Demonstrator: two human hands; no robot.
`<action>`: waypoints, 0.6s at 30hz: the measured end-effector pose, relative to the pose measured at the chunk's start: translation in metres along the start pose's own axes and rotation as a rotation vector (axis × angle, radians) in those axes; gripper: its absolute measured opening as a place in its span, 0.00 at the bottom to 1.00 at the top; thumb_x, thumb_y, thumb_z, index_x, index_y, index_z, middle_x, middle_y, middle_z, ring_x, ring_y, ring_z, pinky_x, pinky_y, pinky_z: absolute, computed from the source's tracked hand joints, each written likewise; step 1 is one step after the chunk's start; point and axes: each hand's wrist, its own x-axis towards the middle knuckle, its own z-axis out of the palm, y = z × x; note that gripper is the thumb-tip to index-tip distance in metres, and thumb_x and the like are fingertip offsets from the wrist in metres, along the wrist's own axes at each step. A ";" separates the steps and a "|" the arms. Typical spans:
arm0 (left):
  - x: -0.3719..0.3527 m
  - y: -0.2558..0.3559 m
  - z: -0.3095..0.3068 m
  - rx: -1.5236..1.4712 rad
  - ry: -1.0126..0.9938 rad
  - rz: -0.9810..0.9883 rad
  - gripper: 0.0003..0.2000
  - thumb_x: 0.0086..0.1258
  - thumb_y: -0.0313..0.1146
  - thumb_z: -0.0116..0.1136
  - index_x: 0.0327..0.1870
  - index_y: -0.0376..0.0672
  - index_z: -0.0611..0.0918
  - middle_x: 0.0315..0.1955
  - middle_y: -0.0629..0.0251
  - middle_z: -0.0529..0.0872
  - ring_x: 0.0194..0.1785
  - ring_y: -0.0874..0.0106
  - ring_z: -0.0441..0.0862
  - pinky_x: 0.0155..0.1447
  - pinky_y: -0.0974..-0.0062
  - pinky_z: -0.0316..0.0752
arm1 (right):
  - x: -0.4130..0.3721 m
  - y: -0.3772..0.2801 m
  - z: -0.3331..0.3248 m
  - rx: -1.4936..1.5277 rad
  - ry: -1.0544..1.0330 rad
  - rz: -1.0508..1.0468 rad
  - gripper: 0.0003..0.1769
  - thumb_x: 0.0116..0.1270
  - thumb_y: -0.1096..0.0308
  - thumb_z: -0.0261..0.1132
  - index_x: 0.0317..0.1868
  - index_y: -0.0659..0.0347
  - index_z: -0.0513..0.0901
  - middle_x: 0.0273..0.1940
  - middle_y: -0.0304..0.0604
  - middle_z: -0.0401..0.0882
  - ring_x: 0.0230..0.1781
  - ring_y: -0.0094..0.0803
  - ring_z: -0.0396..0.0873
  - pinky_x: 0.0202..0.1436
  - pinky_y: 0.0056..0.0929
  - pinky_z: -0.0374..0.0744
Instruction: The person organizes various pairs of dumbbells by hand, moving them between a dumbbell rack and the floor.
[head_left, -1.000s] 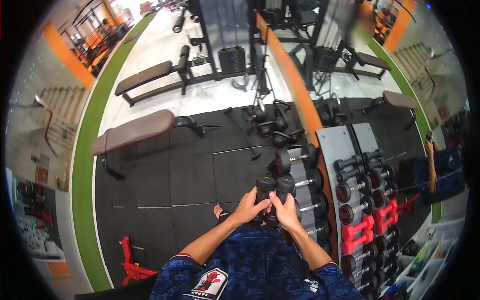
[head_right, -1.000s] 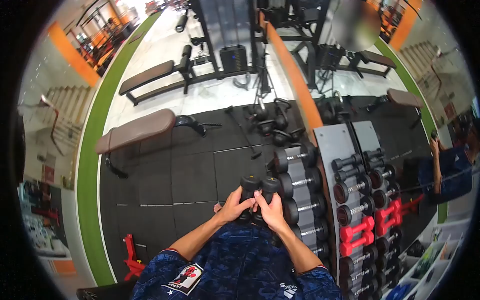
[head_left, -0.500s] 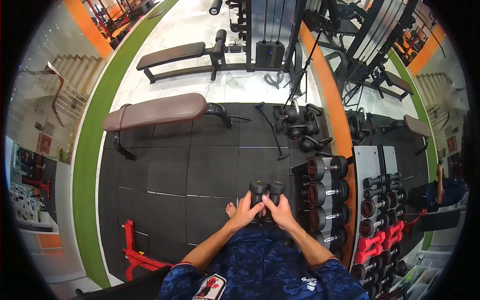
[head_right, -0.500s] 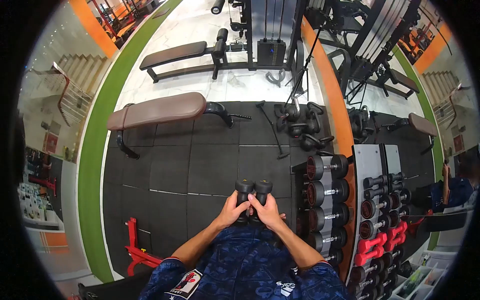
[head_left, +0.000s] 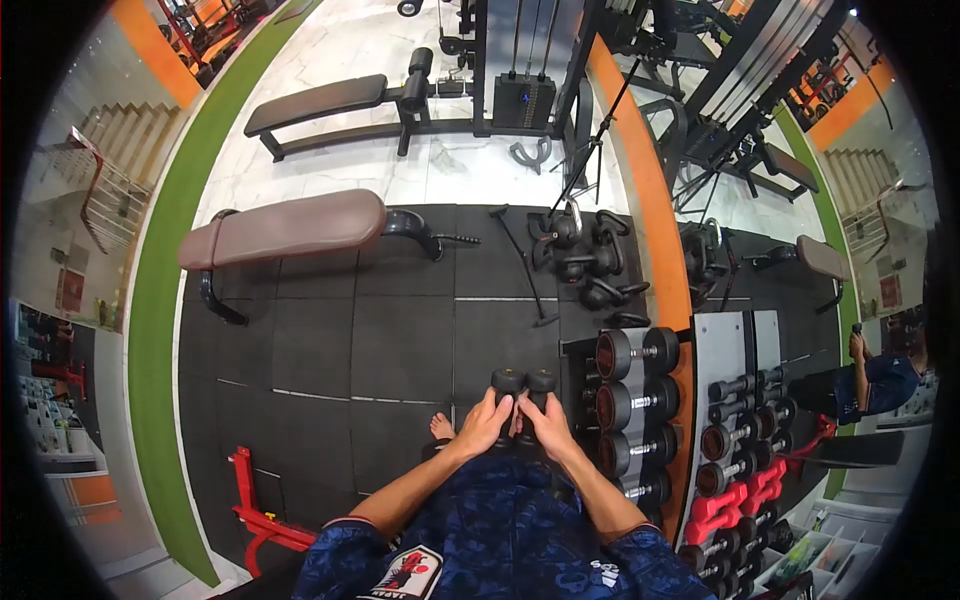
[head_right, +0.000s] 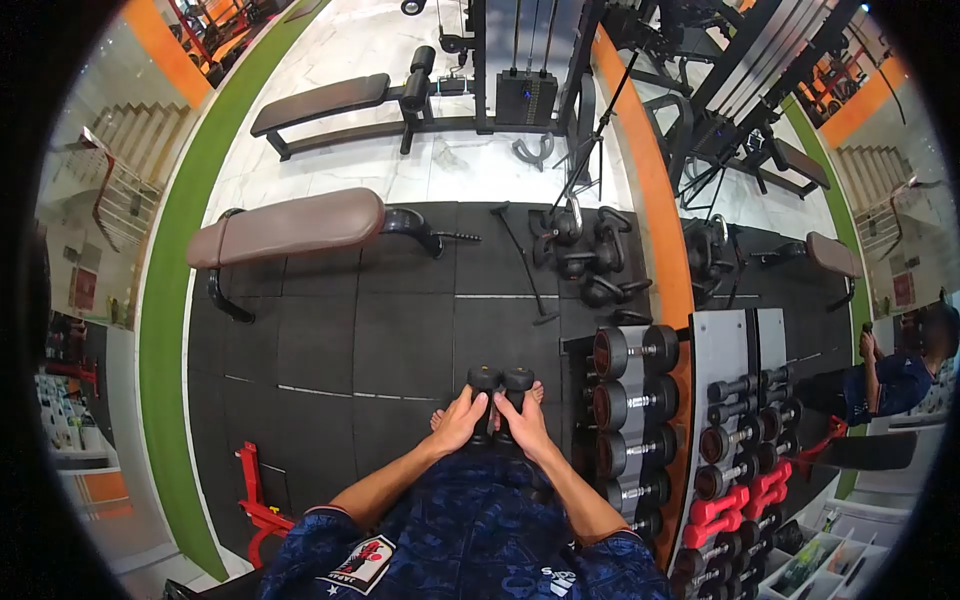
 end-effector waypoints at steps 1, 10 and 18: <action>0.010 -0.007 0.006 0.040 0.025 0.000 0.18 0.78 0.45 0.38 0.54 0.37 0.68 0.31 0.60 0.83 0.38 0.70 0.79 0.49 0.71 0.72 | 0.017 0.018 -0.014 -0.046 -0.001 -0.021 0.09 0.70 0.66 0.60 0.42 0.61 0.71 0.27 0.38 0.75 0.25 0.26 0.75 0.31 0.25 0.74; 0.073 -0.078 0.027 0.003 0.100 -0.244 0.19 0.78 0.45 0.41 0.47 0.33 0.67 0.36 0.52 0.80 0.41 0.63 0.79 0.53 0.68 0.71 | 0.093 0.054 -0.046 0.001 -0.112 0.177 0.13 0.68 0.66 0.61 0.46 0.63 0.69 0.27 0.39 0.75 0.24 0.25 0.74 0.30 0.25 0.73; 0.149 -0.197 0.024 0.130 0.166 -0.416 0.25 0.73 0.53 0.42 0.49 0.33 0.67 0.38 0.34 0.81 0.48 0.42 0.79 0.50 0.53 0.71 | 0.191 0.166 -0.042 -0.137 0.036 0.365 0.16 0.65 0.65 0.63 0.50 0.62 0.73 0.31 0.39 0.77 0.26 0.25 0.75 0.29 0.25 0.74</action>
